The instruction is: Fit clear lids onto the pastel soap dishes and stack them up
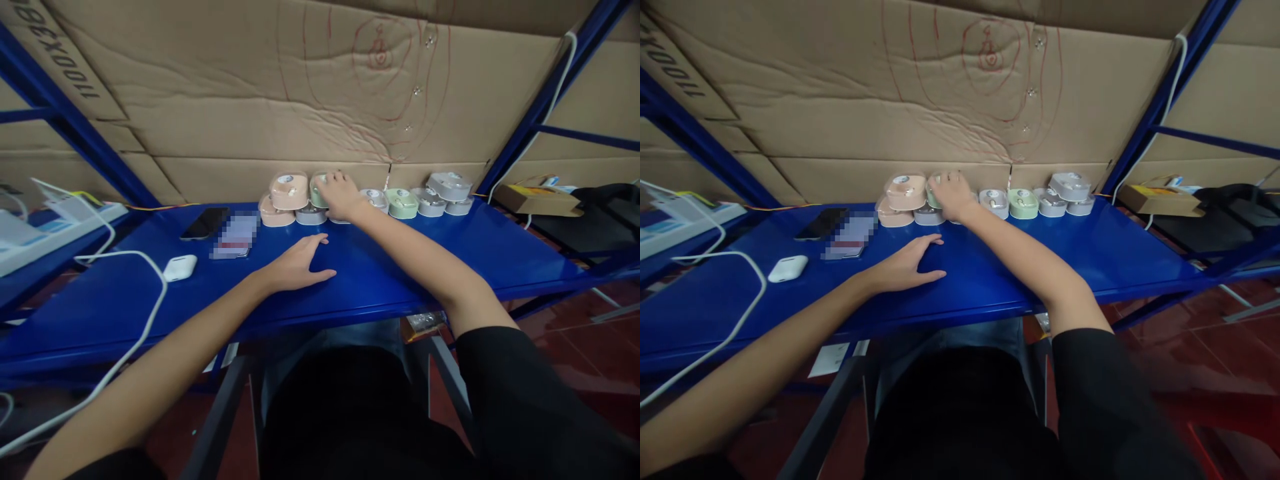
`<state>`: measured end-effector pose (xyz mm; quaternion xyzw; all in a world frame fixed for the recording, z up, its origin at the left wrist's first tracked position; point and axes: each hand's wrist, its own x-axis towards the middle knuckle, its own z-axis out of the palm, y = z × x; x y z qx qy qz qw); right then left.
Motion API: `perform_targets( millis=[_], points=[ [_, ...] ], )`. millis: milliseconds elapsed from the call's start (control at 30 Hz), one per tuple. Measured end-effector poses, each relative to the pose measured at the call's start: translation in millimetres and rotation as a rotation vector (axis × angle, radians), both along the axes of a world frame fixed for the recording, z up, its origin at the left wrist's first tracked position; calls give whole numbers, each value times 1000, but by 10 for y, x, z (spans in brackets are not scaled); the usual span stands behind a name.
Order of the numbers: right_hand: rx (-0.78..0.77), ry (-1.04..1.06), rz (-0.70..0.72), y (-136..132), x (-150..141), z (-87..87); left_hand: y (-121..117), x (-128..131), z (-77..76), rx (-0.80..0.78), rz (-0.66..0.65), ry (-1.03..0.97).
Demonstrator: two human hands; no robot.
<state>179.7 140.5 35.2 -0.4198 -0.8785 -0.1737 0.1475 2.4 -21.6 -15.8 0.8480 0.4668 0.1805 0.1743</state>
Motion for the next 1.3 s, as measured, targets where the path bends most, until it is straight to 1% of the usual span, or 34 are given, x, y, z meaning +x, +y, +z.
perform_targets(
  millis=[67, 133, 267, 367, 400, 467, 533, 633, 700, 767, 833, 900, 967, 1033, 1100, 1200, 1233, 1300],
  points=[
    [27, -25, -6, -92, 55, -30, 2, 2, -2, -6, -4, -4],
    [53, -10, 39, -222, 193, -43, 5, -1, -8, -7, 0, -25],
    [25, 140, 136, -571, 596, -26, 44, -36, -20, 44, 60, -112],
    [-25, 309, 239, -839, 898, 11, 112, -84, -12, 125, 146, -260],
    [-47, 360, 283, -912, 978, 16, 136, -101, -5, 133, 157, -334],
    [-117, 433, 376, -1017, 1085, -4, 172, -130, 10, 98, 133, -477],
    [-230, 450, 451, -1062, 1120, -70, 179, -148, 24, 8, 75, -551],
    [-371, 443, 514, -1038, 1095, -216, 147, -153, 37, -131, 10, -542],
    [-405, 430, 564, -992, 1081, -299, 123, -146, 37, -145, 6, -529],
    [-443, 384, 608, -956, 1086, -351, 112, -137, 28, -85, 16, -519],
    [-495, 337, 603, -951, 1087, -380, 110, -122, 6, -5, 12, -488],
    [-522, 326, 544, -984, 1061, -399, 110, -100, -27, 59, -3, -435],
    [-509, 330, 487, -1042, 1009, -407, 109, -76, -66, 108, -16, -378],
    [-477, 324, 475, -1095, 964, -391, 111, -61, -100, 137, -28, -336],
    [-440, 323, 501, -1113, 970, -334, 115, -59, -115, 142, -42, -314],
    [-394, 353, 505, -1049, 1116, -187, 100, -73, -85, 135, -70, -294],
    [-391, 361, 473, -1011, 1195, -132, 85, -77, -64, 138, -81, -279],
    [-415, 350, 348, -931, 1364, -37, 46, -79, -19, 146, -113, -228]
  ],
)
